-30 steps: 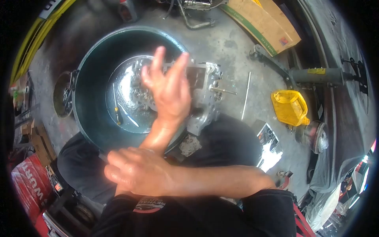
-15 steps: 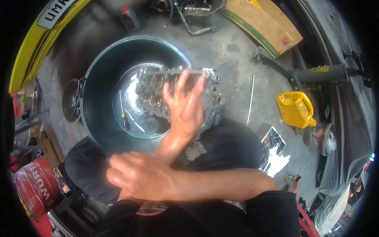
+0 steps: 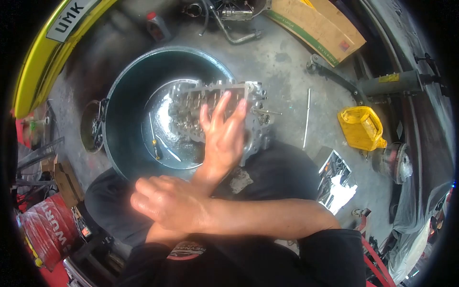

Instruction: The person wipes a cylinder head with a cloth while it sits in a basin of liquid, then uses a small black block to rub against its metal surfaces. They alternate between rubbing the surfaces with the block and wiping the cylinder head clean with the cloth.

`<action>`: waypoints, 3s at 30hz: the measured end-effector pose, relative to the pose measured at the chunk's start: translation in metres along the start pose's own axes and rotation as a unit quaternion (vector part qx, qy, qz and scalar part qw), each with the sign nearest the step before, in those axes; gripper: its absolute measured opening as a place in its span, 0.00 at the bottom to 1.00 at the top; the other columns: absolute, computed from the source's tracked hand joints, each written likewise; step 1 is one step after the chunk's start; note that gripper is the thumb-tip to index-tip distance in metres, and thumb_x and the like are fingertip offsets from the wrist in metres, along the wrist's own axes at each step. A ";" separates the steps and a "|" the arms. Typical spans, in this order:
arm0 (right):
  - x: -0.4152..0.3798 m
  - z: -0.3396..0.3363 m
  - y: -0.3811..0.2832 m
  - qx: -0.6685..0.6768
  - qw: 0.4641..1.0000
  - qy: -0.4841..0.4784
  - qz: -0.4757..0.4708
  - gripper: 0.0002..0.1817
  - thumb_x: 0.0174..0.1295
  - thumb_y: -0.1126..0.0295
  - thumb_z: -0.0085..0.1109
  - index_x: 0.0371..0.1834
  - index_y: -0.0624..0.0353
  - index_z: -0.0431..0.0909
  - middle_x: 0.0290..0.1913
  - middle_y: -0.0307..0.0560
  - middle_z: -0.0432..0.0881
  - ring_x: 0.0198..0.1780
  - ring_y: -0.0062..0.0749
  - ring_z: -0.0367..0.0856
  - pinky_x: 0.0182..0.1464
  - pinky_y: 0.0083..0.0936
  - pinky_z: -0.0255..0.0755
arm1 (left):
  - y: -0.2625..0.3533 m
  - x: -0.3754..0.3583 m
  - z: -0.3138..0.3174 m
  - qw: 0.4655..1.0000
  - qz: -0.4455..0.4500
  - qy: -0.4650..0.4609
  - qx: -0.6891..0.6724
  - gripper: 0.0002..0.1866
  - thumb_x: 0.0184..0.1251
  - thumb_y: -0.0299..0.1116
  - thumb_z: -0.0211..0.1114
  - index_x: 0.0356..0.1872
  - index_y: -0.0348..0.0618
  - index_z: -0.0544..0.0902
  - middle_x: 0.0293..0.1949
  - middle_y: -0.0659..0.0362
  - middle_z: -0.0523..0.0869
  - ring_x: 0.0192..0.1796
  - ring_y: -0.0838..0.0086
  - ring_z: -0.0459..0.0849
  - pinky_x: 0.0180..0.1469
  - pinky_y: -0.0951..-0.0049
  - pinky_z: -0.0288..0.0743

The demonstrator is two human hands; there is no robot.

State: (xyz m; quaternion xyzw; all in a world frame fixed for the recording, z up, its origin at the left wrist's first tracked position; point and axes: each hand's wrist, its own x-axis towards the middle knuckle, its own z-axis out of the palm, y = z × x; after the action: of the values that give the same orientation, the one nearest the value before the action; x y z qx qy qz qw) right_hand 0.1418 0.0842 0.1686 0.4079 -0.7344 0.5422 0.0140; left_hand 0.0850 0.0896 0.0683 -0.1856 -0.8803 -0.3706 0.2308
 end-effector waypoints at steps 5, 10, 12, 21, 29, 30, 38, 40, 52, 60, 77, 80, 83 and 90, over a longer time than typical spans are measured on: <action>-0.001 0.012 0.003 -0.020 1.000 -0.012 0.006 0.06 0.55 0.72 0.60 0.32 0.58 0.72 0.33 0.42 0.69 0.32 0.34 0.77 0.33 0.31 0.73 | -0.008 0.012 0.005 0.999 0.032 0.023 0.011 0.29 0.59 0.17 0.61 0.65 0.42 0.77 0.53 0.56 0.88 0.71 0.51 0.73 0.72 0.36 0.47; 0.001 0.010 0.004 -0.033 0.999 0.001 0.007 0.06 0.55 0.71 0.59 0.33 0.58 0.73 0.33 0.43 0.69 0.32 0.33 0.77 0.33 0.30 0.74 | -0.006 0.008 0.006 0.998 0.047 0.016 0.025 0.30 0.59 0.17 0.59 0.66 0.41 0.76 0.54 0.57 0.87 0.71 0.52 0.73 0.72 0.37 0.47; 0.000 0.015 -0.001 -0.043 0.999 0.008 -0.006 0.06 0.55 0.70 0.59 0.33 0.58 0.74 0.33 0.42 0.69 0.32 0.32 0.77 0.32 0.30 0.74 | -0.010 0.017 0.007 0.998 0.049 0.005 0.033 0.29 0.59 0.18 0.59 0.65 0.41 0.77 0.54 0.55 0.86 0.72 0.54 0.72 0.73 0.37 0.46; 0.001 0.011 -0.007 -0.060 0.998 0.017 -0.032 0.06 0.54 0.69 0.60 0.31 0.57 0.74 0.33 0.41 0.68 0.31 0.30 0.76 0.31 0.28 0.74 | -0.005 0.026 0.011 0.999 0.035 0.008 0.038 0.28 0.62 0.17 0.58 0.65 0.42 0.78 0.57 0.55 0.85 0.74 0.54 0.70 0.72 0.38 0.48; -0.002 0.008 -0.006 -0.063 0.997 0.015 -0.031 0.06 0.55 0.69 0.59 0.32 0.56 0.74 0.33 0.40 0.68 0.31 0.30 0.75 0.32 0.28 0.74 | -0.015 0.033 0.013 0.998 0.054 -0.001 0.011 0.28 0.60 0.17 0.61 0.64 0.44 0.78 0.56 0.59 0.87 0.74 0.53 0.69 0.72 0.36 0.46; -0.003 0.008 -0.007 -0.062 0.997 0.019 -0.033 0.06 0.55 0.69 0.59 0.32 0.56 0.74 0.33 0.40 0.68 0.31 0.30 0.75 0.32 0.28 0.74 | -0.015 0.024 0.015 0.998 0.054 0.007 0.005 0.28 0.59 0.17 0.61 0.64 0.43 0.78 0.55 0.59 0.87 0.74 0.53 0.69 0.71 0.36 0.47; 0.000 0.005 -0.003 -0.074 0.996 0.029 -0.040 0.06 0.56 0.68 0.59 0.32 0.56 0.74 0.33 0.41 0.69 0.31 0.30 0.75 0.32 0.28 0.74 | -0.011 0.020 0.015 0.998 0.061 0.004 0.009 0.26 0.59 0.17 0.61 0.61 0.41 0.80 0.59 0.58 0.86 0.73 0.52 0.70 0.72 0.37 0.45; -0.001 0.007 -0.002 -0.071 0.996 0.053 -0.030 0.06 0.56 0.68 0.59 0.32 0.56 0.74 0.32 0.41 0.69 0.31 0.31 0.75 0.32 0.28 0.74 | -0.009 0.027 0.015 0.997 0.069 0.013 0.022 0.26 0.60 0.18 0.60 0.62 0.41 0.79 0.57 0.57 0.87 0.73 0.51 0.70 0.73 0.38 0.45; 0.000 0.007 0.002 -0.073 0.997 0.021 -0.008 0.05 0.57 0.68 0.59 0.31 0.55 0.73 0.32 0.41 0.69 0.32 0.32 0.77 0.33 0.31 0.75 | -0.010 0.041 -0.007 0.998 0.043 0.048 -0.002 0.24 0.59 0.18 0.62 0.59 0.43 0.83 0.52 0.59 0.88 0.68 0.57 0.74 0.70 0.48 0.55; -0.003 -0.001 0.004 -0.074 0.997 0.023 0.000 0.06 0.54 0.69 0.61 0.32 0.55 0.74 0.33 0.41 0.70 0.33 0.31 0.78 0.33 0.30 0.75 | -0.019 0.034 0.003 0.997 0.076 0.005 -0.024 0.29 0.58 0.18 0.63 0.65 0.45 0.78 0.56 0.61 0.87 0.72 0.55 0.71 0.71 0.42 0.52; 0.007 -0.001 0.006 -0.078 0.997 0.007 -0.006 0.07 0.53 0.70 0.61 0.34 0.56 0.75 0.34 0.41 0.69 0.33 0.30 0.77 0.33 0.28 0.76 | -0.026 0.026 -0.020 0.996 0.080 -0.035 0.022 0.26 0.57 0.17 0.64 0.60 0.41 0.81 0.52 0.60 0.88 0.70 0.56 0.74 0.70 0.39 0.51; 0.005 -0.002 0.004 -0.070 0.997 0.012 0.011 0.07 0.54 0.70 0.61 0.34 0.56 0.76 0.34 0.41 0.69 0.33 0.30 0.77 0.33 0.28 0.76 | -0.021 0.023 -0.018 0.996 0.004 0.088 0.027 0.21 0.58 0.18 0.63 0.54 0.40 0.84 0.52 0.58 0.89 0.67 0.54 0.76 0.71 0.46 0.54; 0.004 -0.002 0.002 -0.070 0.998 -0.001 0.006 0.07 0.54 0.70 0.61 0.34 0.56 0.75 0.34 0.41 0.69 0.33 0.30 0.77 0.33 0.28 0.76 | -0.012 0.045 0.010 0.991 0.044 0.089 0.084 0.23 0.57 0.15 0.62 0.56 0.40 0.85 0.53 0.52 0.89 0.67 0.53 0.75 0.70 0.49 0.58; 0.001 -0.011 -0.004 -0.050 0.998 0.046 0.005 0.06 0.54 0.70 0.61 0.30 0.55 0.73 0.33 0.40 0.69 0.32 0.30 0.76 0.32 0.28 0.75 | -0.019 0.037 0.016 0.995 0.088 0.036 0.012 0.24 0.59 0.17 0.62 0.59 0.43 0.82 0.56 0.53 0.87 0.69 0.51 0.74 0.67 0.45 0.61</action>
State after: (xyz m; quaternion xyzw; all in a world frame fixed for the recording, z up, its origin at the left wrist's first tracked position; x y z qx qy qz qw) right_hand 0.1388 0.0920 0.1769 0.3775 -0.7612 0.5231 0.0660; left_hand 0.0407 0.0946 0.0678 -0.2459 -0.8563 -0.3447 0.2958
